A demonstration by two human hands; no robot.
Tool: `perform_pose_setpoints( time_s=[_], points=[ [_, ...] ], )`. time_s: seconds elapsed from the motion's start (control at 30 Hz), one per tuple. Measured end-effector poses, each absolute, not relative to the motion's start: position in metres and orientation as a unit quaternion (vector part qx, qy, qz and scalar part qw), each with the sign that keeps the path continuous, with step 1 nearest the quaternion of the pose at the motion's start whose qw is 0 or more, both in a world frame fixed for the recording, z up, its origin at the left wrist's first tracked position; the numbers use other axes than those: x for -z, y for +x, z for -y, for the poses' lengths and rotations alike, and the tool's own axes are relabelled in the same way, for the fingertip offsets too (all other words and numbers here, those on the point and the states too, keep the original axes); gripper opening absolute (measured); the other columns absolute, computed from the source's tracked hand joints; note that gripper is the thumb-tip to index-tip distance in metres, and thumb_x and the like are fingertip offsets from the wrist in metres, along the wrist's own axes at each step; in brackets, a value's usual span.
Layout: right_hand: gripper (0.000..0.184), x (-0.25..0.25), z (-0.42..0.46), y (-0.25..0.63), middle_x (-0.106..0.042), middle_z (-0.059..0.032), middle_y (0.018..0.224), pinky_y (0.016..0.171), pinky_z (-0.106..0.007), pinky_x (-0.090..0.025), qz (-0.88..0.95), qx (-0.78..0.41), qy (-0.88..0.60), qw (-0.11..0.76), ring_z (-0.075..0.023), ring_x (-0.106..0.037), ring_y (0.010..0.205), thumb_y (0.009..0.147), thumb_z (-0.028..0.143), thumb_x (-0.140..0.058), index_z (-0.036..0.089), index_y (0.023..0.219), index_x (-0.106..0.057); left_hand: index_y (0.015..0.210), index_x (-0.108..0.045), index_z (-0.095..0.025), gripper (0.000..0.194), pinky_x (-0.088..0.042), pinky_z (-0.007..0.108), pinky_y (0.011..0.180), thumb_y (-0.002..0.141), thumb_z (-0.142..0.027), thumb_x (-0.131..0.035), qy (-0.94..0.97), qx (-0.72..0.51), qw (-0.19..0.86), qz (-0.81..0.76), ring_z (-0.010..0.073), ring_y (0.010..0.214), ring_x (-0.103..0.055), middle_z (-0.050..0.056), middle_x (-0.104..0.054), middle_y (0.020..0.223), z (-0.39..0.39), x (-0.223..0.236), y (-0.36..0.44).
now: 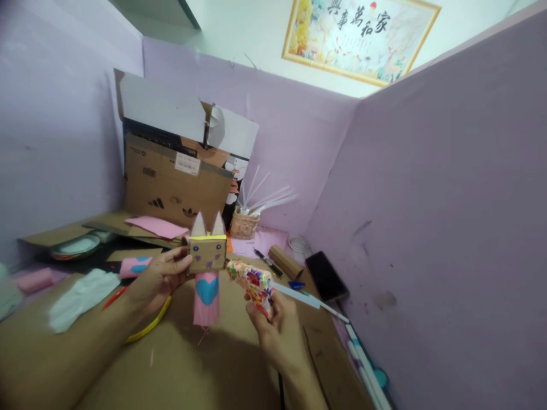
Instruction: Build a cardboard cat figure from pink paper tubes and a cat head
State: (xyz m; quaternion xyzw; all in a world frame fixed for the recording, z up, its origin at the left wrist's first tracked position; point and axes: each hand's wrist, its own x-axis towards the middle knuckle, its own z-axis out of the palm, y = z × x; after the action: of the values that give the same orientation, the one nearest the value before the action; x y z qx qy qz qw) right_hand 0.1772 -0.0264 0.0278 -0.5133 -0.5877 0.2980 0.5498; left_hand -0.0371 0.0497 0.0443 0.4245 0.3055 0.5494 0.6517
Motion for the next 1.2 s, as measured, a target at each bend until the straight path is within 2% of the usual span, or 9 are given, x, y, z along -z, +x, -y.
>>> perform_pose_setpoints(
  time_s=[0.23, 0.53, 0.83, 1.2],
  points=[
    [0.021, -0.0257, 0.0254, 0.1764, -0.071, -0.0089, 0.083, 0.072, -0.032, -0.049, 0.575, -0.298, -0.507, 0.569, -0.0242, -0.065, 0.08, 0.072, 0.032, -0.064, 0.017, 0.085, -0.067, 0.103, -0.064, -0.01, 0.041, -0.049, 0.034, 0.075, 0.065, -0.023, -0.073, 0.43, -0.544, 0.649, -0.313, 0.0276, 0.095, -0.064, 0.012, -0.071, 0.1, -0.0501, -0.044, -0.0356],
    [0.018, -0.0262, 0.0266, 0.1741, -0.074, -0.0104, 0.085, 0.071, -0.035, -0.052, 0.565, -0.279, -0.504, 0.591, -0.0264, -0.068, 0.08, 0.069, 0.029, -0.065, 0.017, 0.082, -0.067, 0.104, -0.064, -0.011, 0.042, -0.049, 0.035, 0.074, 0.065, -0.023, -0.073, 0.434, -0.546, 0.648, -0.306, 0.0277, 0.094, -0.064, 0.012, -0.07, 0.102, -0.0516, -0.0414, -0.0364],
    [0.018, -0.0262, 0.0265, 0.1738, -0.072, -0.0082, 0.073, 0.062, -0.031, -0.051, 0.573, -0.278, -0.512, 0.577, -0.0243, -0.066, 0.073, 0.069, 0.029, -0.064, 0.016, 0.081, -0.067, 0.105, -0.064, -0.012, 0.039, -0.049, 0.033, 0.075, 0.068, -0.023, -0.071, 0.44, -0.545, 0.646, -0.303, 0.0258, 0.094, -0.064, 0.011, -0.07, 0.102, -0.0512, -0.0419, -0.0372],
    [0.016, -0.0286, 0.0287, 0.1724, -0.07, -0.0076, 0.068, 0.056, -0.029, -0.05, 0.572, -0.268, -0.513, 0.582, -0.0224, -0.064, 0.064, 0.067, 0.029, -0.066, 0.015, 0.074, -0.067, 0.096, -0.068, -0.013, 0.035, -0.05, 0.03, 0.071, 0.063, -0.022, -0.075, 0.419, -0.56, 0.642, -0.314, 0.0251, 0.089, -0.067, 0.01, -0.073, 0.094, -0.0489, -0.0449, -0.0367]
  ],
)
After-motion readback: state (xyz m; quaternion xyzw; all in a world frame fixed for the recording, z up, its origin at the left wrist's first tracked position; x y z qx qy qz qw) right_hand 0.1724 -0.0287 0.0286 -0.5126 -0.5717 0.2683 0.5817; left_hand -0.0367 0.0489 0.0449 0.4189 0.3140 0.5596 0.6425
